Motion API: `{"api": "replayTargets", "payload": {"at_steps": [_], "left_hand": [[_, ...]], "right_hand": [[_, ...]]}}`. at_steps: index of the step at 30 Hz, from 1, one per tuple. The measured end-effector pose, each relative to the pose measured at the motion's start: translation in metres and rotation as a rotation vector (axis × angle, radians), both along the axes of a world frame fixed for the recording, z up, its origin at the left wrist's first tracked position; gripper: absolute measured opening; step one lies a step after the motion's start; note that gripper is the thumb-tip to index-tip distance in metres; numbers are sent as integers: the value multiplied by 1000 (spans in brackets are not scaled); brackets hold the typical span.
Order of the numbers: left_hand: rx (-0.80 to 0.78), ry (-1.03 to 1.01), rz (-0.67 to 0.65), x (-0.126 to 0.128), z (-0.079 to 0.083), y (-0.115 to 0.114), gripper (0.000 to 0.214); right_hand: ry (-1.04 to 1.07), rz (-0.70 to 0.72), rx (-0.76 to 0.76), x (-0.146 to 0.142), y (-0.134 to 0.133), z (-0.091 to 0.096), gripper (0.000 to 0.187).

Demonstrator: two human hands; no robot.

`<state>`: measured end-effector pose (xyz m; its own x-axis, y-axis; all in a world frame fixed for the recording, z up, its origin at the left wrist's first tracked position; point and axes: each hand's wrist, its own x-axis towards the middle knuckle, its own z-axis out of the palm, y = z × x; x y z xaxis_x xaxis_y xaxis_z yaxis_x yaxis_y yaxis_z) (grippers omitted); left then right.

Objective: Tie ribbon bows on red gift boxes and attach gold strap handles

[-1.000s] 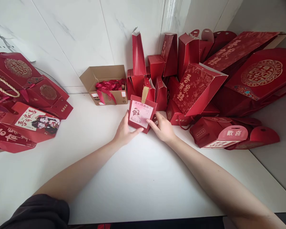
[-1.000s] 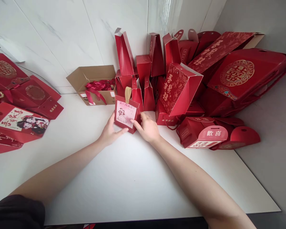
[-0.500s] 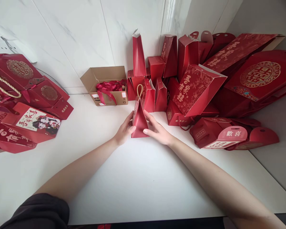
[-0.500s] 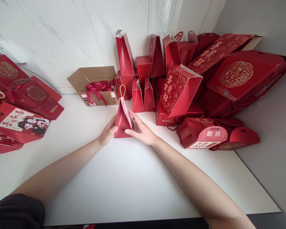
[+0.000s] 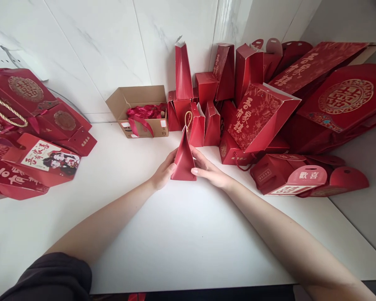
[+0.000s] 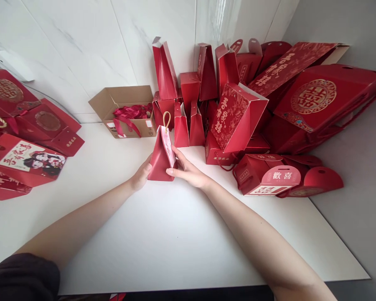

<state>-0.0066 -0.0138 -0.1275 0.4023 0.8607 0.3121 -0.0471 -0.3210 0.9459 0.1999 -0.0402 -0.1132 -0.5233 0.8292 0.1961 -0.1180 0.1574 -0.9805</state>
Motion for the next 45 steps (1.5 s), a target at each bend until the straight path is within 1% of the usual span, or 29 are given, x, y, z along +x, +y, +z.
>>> {"api": "replayTargets", "payload": {"at_steps": [2,3,7,13,18,21,23,25,27,29,30,32,33,34,35,37,39,41,43,45], "left_hand": [[-10,22,-162,-2,-3,2,67],[-19,25,-202,-3,-5,3,67],[-33,34,-195,-5,-8,5,69],[-16,32,-205,-2,-3,2,68],[-1,34,-222,-2,-2,3,66],[10,34,-227,-2,-2,3,67],[13,27,-219,-2,-3,1,66],[-29,1,-204,-2,-3,0,63],[-123,-64,-166,-2,-4,0,58],[-192,-148,-64,-3,-5,2,53],[-198,-179,12,-3,-6,4,50],[-183,-212,148,-2,-7,7,45],[-173,-222,181,-2,-8,8,46],[-161,-236,186,-1,-8,8,48],[-145,-248,165,-1,-8,8,51],[-110,-252,125,0,-8,5,55],[-105,-225,145,1,-7,3,53],[-147,-204,182,0,-6,3,48],[-208,-218,177,-1,-5,5,49],[-263,-242,149,-1,-4,7,53]], "right_hand": [[2,24,14,4,2,1,87],[4,35,13,6,2,1,86],[25,52,9,10,3,3,86],[-32,46,21,10,2,8,83],[-10,62,33,10,4,7,80],[11,69,31,12,5,3,81],[25,71,22,11,7,-3,81],[35,34,14,9,10,-11,85],[63,-75,-1,7,14,-19,89],[114,-243,-20,5,19,-26,87],[139,-332,-21,5,22,-28,83],[166,-482,-9,6,26,-30,65],[163,-529,1,7,27,-30,54],[152,-556,11,8,28,-29,44],[136,-560,17,8,28,-29,37],[102,-532,23,9,28,-28,31],[86,-509,24,8,25,-27,31],[77,-535,42,5,23,-25,28],[65,-543,56,4,20,-23,34],[48,-456,27,3,19,-20,41]]}}
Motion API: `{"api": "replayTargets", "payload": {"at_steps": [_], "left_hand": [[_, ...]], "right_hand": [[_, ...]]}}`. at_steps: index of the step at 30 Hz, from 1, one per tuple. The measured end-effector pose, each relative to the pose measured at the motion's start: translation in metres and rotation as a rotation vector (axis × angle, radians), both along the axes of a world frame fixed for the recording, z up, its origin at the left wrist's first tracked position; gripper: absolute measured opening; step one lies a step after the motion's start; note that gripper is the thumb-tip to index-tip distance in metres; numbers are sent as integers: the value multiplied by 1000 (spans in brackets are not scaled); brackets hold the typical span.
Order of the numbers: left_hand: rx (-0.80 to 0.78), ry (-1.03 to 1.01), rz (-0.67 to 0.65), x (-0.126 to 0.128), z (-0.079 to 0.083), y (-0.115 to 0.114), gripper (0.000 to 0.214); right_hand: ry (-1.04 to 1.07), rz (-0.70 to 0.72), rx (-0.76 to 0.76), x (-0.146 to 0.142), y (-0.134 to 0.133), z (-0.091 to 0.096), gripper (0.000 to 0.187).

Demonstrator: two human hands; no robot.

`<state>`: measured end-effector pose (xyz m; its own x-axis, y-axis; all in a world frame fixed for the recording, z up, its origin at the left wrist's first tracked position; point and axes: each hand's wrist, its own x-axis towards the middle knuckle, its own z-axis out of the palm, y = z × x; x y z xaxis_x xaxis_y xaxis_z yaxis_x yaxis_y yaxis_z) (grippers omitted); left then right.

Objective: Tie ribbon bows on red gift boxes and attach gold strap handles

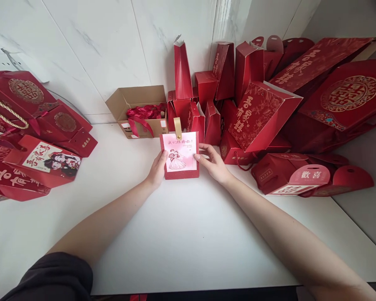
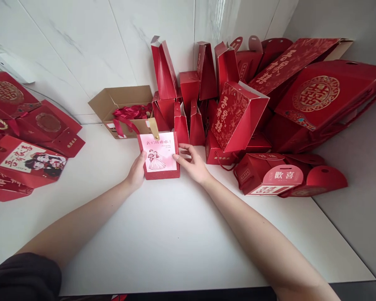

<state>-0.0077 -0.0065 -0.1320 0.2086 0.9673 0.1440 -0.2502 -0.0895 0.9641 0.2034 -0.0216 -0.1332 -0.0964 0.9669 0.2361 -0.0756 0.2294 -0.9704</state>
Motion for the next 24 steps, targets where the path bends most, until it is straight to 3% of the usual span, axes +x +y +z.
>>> {"api": "replayTargets", "payload": {"at_steps": [4,12,24], "left_hand": [[-24,-17,19,2,2,0,54],[-31,-1,97,6,7,-5,53],[-2,8,90,6,5,-5,51]], "right_hand": [[-14,207,-100,2,-1,2,38],[-1,197,-127,4,1,0,40],[-24,197,-131,6,2,-1,41]]}}
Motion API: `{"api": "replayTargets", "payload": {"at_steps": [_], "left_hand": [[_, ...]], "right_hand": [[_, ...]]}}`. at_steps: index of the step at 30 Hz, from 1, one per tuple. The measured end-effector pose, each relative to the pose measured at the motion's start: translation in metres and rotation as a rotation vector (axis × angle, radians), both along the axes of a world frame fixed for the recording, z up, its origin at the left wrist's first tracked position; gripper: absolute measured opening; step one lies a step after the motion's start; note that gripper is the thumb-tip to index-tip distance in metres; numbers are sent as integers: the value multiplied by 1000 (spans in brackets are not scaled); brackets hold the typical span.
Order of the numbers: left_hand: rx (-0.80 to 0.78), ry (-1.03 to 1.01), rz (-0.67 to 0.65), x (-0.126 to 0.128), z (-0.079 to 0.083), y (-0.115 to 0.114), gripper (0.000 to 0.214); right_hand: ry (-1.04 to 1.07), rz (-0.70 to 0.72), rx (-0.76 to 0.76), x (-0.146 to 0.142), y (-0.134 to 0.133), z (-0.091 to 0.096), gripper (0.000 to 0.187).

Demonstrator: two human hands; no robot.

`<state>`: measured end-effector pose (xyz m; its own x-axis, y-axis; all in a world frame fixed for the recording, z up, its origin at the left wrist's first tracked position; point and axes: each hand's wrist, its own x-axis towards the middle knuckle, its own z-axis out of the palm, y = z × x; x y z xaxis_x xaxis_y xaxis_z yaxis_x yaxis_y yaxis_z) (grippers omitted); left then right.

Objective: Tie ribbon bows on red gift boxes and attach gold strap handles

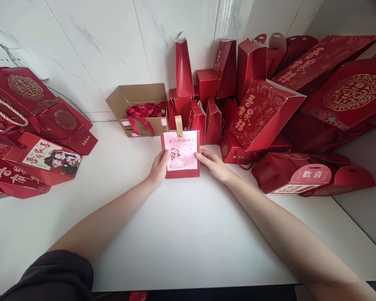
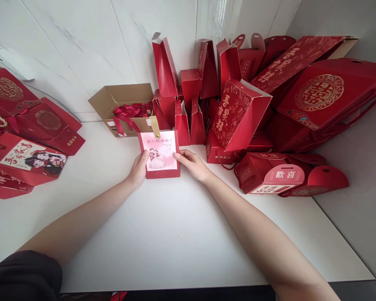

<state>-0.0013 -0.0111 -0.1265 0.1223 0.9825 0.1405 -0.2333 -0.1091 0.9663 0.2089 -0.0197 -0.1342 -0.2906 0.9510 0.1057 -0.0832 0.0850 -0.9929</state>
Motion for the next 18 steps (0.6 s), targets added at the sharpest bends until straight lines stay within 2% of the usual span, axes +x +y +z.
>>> {"api": "replayTargets", "payload": {"at_steps": [18], "left_hand": [[29,13,8,1,0,0,50]], "right_hand": [[-12,-2,12,1,-1,1,41]]}}
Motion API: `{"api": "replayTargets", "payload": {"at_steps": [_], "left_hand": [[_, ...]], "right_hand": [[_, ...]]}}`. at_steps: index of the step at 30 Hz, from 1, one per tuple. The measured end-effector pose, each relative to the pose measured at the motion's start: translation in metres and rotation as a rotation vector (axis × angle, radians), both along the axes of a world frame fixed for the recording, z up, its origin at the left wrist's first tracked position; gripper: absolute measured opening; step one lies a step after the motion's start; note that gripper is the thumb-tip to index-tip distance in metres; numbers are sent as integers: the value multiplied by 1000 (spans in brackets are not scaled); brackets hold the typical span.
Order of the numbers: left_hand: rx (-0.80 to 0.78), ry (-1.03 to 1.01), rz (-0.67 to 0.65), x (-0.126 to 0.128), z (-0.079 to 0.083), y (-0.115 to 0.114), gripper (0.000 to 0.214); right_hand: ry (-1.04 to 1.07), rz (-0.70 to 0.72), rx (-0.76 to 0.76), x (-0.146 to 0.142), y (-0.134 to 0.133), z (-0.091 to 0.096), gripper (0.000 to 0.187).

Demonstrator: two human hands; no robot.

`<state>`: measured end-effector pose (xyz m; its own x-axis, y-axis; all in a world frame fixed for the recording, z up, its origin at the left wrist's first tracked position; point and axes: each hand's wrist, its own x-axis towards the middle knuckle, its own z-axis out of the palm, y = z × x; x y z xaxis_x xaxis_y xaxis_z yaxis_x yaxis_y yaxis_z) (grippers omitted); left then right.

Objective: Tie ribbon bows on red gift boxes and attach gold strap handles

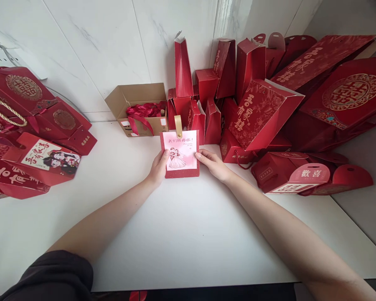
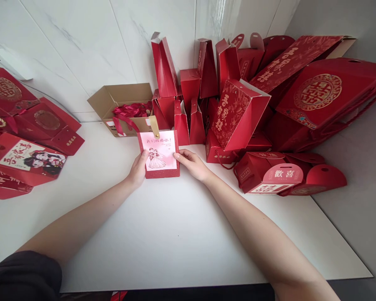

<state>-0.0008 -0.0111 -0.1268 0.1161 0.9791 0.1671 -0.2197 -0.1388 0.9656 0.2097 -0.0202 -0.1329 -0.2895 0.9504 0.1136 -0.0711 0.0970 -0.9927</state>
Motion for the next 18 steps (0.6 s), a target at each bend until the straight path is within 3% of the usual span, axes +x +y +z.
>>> {"api": "replayTargets", "payload": {"at_steps": [9,12,15,18], "left_hand": [[-50,-56,-66,-6,-5,4,43],[-191,-75,-64,-10,-4,10,40],[-337,-177,-145,-12,4,16,43],[-349,-264,-180,-12,12,18,42]], "right_hand": [[19,-70,-13,-2,1,-2,43],[28,-126,-49,-3,4,-7,50],[52,-114,-73,-4,6,-9,57],[68,-94,-114,-4,7,-6,60]]}}
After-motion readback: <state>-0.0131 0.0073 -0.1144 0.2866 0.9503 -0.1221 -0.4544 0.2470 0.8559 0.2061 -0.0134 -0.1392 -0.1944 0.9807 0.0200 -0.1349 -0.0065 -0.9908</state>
